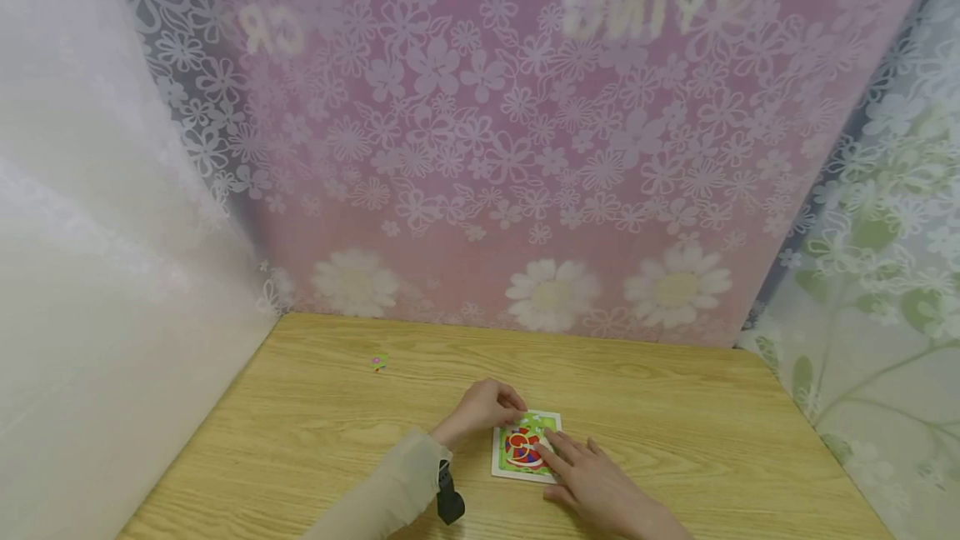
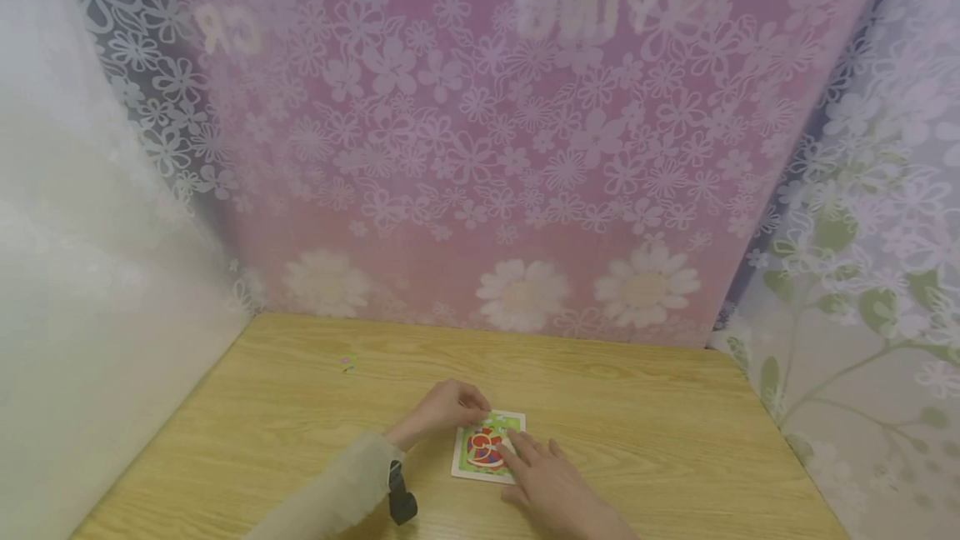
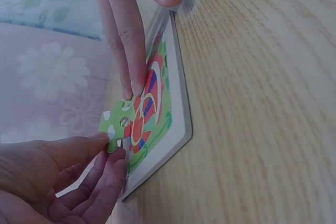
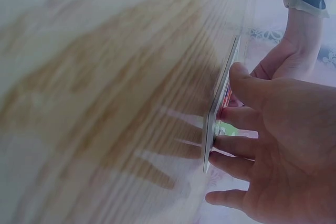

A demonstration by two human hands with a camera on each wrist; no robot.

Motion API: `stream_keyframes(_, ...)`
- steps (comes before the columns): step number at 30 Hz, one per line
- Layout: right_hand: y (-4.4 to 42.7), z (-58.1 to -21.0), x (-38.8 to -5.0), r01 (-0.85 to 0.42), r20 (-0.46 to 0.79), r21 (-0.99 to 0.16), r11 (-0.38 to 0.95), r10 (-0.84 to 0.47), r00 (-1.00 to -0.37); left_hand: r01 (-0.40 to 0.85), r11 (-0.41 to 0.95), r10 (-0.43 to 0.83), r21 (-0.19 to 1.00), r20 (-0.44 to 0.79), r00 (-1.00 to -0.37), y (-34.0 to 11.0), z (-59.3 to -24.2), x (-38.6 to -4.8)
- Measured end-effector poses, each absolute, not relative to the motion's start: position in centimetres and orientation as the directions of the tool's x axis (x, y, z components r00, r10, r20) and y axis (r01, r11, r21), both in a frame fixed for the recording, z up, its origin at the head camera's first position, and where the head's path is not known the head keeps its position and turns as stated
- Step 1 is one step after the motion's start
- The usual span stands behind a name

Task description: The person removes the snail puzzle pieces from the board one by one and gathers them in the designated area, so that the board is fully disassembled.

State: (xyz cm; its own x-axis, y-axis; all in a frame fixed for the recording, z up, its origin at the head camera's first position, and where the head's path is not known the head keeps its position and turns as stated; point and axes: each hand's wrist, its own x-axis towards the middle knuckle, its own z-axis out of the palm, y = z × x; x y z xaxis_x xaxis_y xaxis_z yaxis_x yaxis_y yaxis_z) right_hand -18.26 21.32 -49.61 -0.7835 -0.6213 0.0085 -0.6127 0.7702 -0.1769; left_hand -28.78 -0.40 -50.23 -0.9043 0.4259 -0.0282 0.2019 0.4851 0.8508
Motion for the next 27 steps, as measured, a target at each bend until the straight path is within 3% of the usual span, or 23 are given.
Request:
stream_keyframes(9, 21.4, -49.7, -18.3, -0.609, -0.001, -0.192, 0.77, -0.621, -0.784, 0.245, 0.499, 0.393, 0.831, 0.036, -0.919, -0.8, -50.4, -29.2)
stream_keyframes(19, 21.4, -49.5, -18.2, -0.607, -0.001, -0.216, 0.765, -0.622, -0.783, 0.141, 0.366, 0.413, 0.92, -0.025, -0.91, -1.5, -49.9, -29.5)
stream_keyframes(27, 21.5, -49.9, -18.3, -0.61, -0.004, -0.208, 0.765, -0.624, -0.781, 0.128, 0.316, 0.428, 0.94, -0.021, -0.904, -2.3, -50.2, -29.9)
